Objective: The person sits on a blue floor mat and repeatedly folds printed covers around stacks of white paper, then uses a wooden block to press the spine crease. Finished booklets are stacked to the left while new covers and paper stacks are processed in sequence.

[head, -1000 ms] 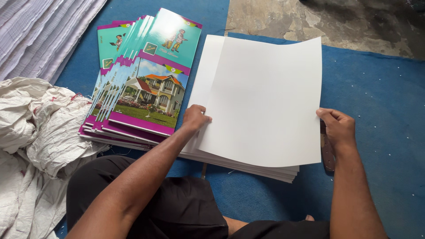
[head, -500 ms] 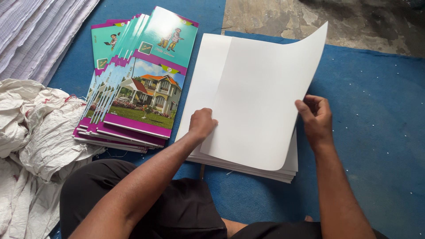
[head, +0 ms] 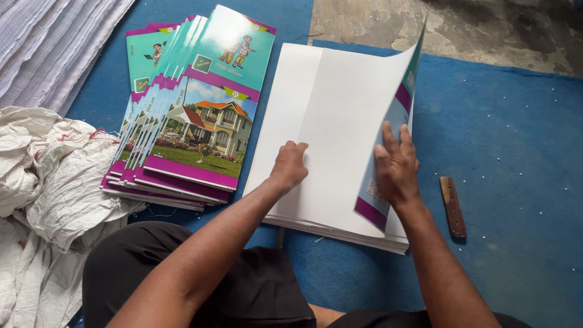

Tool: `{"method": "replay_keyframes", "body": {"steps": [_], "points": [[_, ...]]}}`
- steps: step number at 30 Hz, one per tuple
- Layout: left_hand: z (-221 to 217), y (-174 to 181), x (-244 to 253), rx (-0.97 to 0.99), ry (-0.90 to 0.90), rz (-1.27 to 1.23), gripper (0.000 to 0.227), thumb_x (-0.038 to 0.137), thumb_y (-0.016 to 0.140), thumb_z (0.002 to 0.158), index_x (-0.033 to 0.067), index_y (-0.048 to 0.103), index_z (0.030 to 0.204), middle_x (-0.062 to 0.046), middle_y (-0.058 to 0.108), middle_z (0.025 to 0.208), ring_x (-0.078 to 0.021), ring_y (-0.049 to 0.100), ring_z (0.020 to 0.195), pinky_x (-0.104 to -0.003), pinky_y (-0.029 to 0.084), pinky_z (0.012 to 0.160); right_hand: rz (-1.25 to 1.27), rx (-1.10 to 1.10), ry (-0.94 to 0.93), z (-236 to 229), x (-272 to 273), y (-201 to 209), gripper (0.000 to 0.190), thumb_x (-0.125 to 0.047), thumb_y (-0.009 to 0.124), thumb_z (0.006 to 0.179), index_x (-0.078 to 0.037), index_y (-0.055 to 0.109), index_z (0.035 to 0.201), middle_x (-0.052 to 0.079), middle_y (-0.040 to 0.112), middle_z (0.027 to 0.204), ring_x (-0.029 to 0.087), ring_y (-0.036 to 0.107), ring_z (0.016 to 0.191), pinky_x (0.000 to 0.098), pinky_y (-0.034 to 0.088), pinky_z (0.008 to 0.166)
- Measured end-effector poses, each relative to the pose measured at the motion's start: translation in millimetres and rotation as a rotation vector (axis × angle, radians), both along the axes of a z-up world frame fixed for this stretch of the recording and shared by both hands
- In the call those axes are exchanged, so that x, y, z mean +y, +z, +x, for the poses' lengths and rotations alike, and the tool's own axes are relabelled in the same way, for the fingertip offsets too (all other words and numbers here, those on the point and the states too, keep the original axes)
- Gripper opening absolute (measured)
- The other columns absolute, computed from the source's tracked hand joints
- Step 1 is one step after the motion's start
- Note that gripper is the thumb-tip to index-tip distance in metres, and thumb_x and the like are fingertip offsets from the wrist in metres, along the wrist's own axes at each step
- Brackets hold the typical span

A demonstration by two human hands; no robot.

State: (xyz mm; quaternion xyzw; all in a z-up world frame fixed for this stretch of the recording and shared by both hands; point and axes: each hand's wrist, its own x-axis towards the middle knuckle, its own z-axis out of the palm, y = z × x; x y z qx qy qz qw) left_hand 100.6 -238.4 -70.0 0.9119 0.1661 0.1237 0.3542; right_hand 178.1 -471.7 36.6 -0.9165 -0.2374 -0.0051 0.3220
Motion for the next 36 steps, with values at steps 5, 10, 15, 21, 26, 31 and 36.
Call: {"method": "replay_keyframes", "body": {"steps": [5, 10, 15, 21, 26, 31, 36], "points": [[13.6, -5.5, 12.4, 0.140, -0.023, -0.120, 0.043, 0.003, 0.064, 0.077, 0.0105, 0.074, 0.119, -0.023, 0.061, 0.125, -0.0366, 0.056, 0.121, -0.041, 0.045, 0.107, -0.138, -0.112, 0.120, -0.6, 17.0, -13.5, 0.070, -0.044, 0.033, 0.092, -0.021, 0.043, 0.158, 0.032, 0.014, 0.166, 0.047, 0.010, 0.155, 0.0665, 0.011, 0.120], [19.5, 6.6, 20.1, 0.191, -0.003, -0.591, 0.041, 0.033, 0.064, 0.087, 0.0105, 0.072, 0.120, -0.024, 0.069, 0.130, -0.0340, 0.066, 0.124, -0.042, 0.053, 0.100, -0.256, -0.244, 0.158, -6.1, 36.4, -22.6, 0.064, -0.044, 0.053, 0.092, -0.023, 0.049, 0.152, 0.032, 0.022, 0.162, 0.046, 0.013, 0.152, 0.0638, 0.013, 0.118], [26.8, 15.1, 20.5, 0.262, 0.028, -0.844, 0.060, 0.057, 0.054, 0.093, 0.0087, 0.071, 0.124, -0.030, 0.057, 0.139, -0.0424, 0.053, 0.132, -0.064, 0.049, 0.097, -0.401, -0.384, 0.192, -13.6, 57.6, -29.7, 0.064, -0.046, 0.063, 0.088, -0.024, 0.056, 0.148, 0.029, 0.031, 0.159, 0.046, 0.023, 0.149, 0.0647, 0.018, 0.116], [37.6, 3.4, 24.0, 0.222, 0.039, -1.042, 0.055, 0.052, 0.072, 0.089, 0.0100, 0.067, 0.125, -0.027, 0.054, 0.143, -0.0406, 0.040, 0.142, -0.071, 0.028, 0.108, -0.511, -0.488, 0.224, -21.5, 82.5, -39.5, 0.062, -0.049, 0.065, 0.084, -0.026, 0.060, 0.142, 0.025, 0.040, 0.156, 0.044, 0.030, 0.145, 0.0633, 0.024, 0.111], [42.9, -0.9, 36.0, 0.262, 0.096, -1.117, 0.039, 0.047, 0.073, 0.084, 0.0154, 0.071, 0.106, -0.013, 0.066, 0.129, -0.0289, 0.051, 0.128, -0.061, 0.034, 0.105, -0.412, -0.465, 0.239, -6.7, 85.5, -44.7, 0.047, -0.042, 0.059, 0.096, -0.021, 0.067, 0.137, 0.020, 0.047, 0.154, 0.037, 0.039, 0.145, 0.0589, 0.029, 0.116], [46.8, -0.4, 35.5, 0.269, 0.122, -1.143, 0.035, 0.045, 0.070, 0.088, 0.0133, 0.070, 0.104, -0.016, 0.064, 0.129, -0.0311, 0.049, 0.130, -0.064, 0.031, 0.106, -0.224, -0.357, 0.153, 29.3, 73.7, -38.7, 0.046, -0.039, 0.055, 0.101, -0.015, 0.066, 0.138, 0.020, 0.050, 0.153, 0.035, 0.042, 0.144, 0.0597, 0.032, 0.116], [47.6, -0.8, 37.6, 0.283, 0.164, -1.130, 0.035, 0.043, 0.069, 0.090, 0.0115, 0.070, 0.106, -0.019, 0.059, 0.134, -0.0338, 0.044, 0.135, -0.067, 0.027, 0.109, -0.210, -0.173, 0.020, 67.5, 62.8, -28.2, 0.061, -0.055, 0.052, 0.100, -0.022, 0.050, 0.152, 0.027, 0.030, 0.160, 0.044, 0.025, 0.148, 0.0642, 0.020, 0.117]]}}
